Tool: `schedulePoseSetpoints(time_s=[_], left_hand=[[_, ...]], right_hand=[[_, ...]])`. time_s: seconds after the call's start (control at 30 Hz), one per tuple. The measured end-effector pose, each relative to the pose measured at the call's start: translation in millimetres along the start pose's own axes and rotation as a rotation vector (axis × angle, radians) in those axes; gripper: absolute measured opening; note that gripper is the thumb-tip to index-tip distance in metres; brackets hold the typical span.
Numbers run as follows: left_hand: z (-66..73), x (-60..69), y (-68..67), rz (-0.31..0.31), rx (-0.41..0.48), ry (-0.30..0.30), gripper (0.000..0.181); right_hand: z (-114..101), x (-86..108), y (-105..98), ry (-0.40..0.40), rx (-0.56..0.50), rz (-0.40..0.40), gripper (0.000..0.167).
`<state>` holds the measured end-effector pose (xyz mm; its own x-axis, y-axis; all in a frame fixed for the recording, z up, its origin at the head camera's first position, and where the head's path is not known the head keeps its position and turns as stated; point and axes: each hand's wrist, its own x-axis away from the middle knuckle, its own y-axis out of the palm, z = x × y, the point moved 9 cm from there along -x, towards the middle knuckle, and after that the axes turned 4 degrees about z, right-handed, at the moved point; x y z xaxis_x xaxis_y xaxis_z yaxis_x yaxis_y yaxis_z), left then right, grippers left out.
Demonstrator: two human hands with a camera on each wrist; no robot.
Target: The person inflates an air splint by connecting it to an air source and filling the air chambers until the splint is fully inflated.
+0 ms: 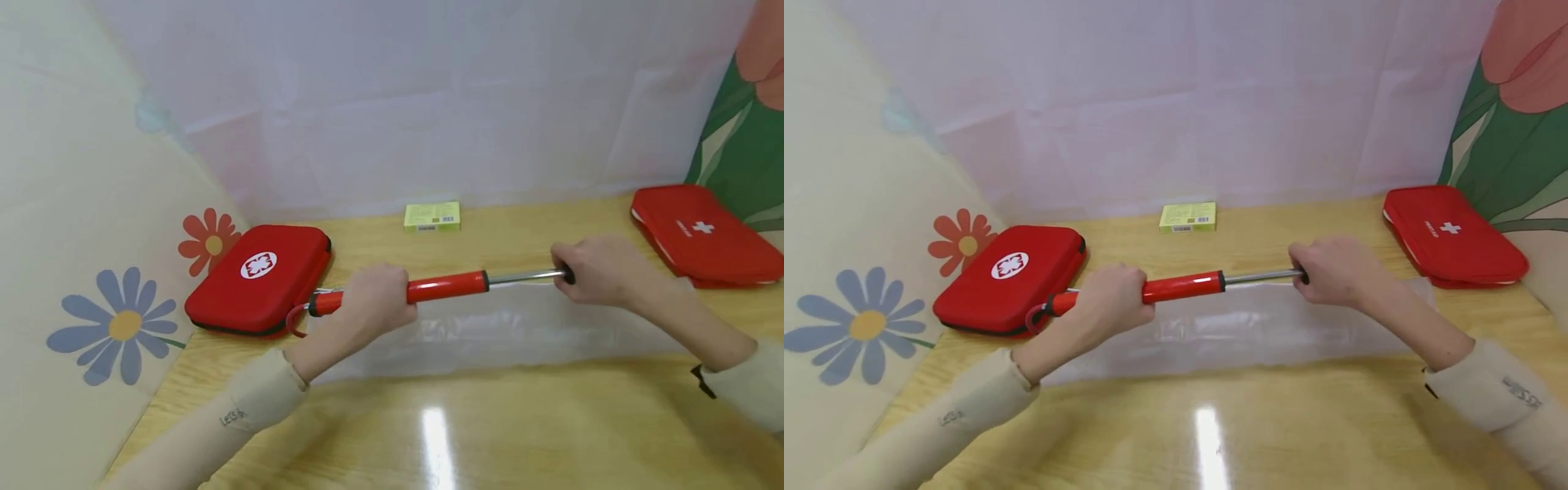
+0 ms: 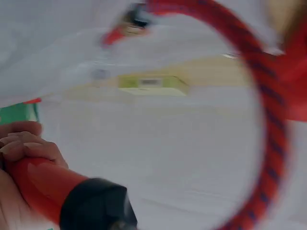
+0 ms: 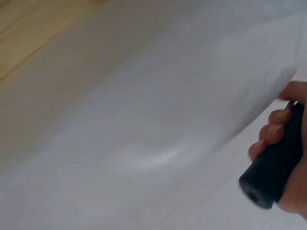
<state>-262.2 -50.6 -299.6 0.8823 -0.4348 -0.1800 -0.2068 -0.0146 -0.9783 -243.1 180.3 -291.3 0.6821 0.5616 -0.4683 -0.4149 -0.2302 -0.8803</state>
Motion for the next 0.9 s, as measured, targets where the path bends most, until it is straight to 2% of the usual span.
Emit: schedulePoseSetpoints(time_s=[0.13,0.3,0.43,0.6,0.7,0.77,0.83,0.9], left_hand=[[12.2,-7.1,-6.1,0.006,0.011,0.042,0.019],[27.4,-8.7,-7.0,-0.013,0.002,0.030,0.019],[41.9,-8.9,-6.3,-0.002,0.014,0.053,0.019],[52.3,-8.0,-6.4,0.020,0.001,0.086,0.019],[51.4,-6.2,-1.9,0.006,-0.004,0.108,0.019],[47.1,-6.0,2.2,-0.026,0.016,0.115,0.018],[36.7,-5.1,5.0,-0.058,0.030,0.089,0.018],[21.8,-4.3,5.2,-0.075,0.029,0.037,0.019]], right_hand=[[-16,-12.0,1,-0.022,0.035,-0.031,0.020],[-41,-24.4,10,-0.012,-0.007,-0.078,0.021],[-54,-32.5,15,0.002,-0.013,-0.138,0.020],[-68,-36.4,19,-0.049,-0.043,-0.131,0.019],[-69,-32.8,22,-0.076,-0.060,-0.110,0.021],[-64,-27.8,23,-0.084,-0.063,-0.103,0.021],[-54,-21.5,20,-0.073,-0.067,-0.084,0.022],[-40,-15.4,13,-0.044,-0.059,-0.056,0.023]])
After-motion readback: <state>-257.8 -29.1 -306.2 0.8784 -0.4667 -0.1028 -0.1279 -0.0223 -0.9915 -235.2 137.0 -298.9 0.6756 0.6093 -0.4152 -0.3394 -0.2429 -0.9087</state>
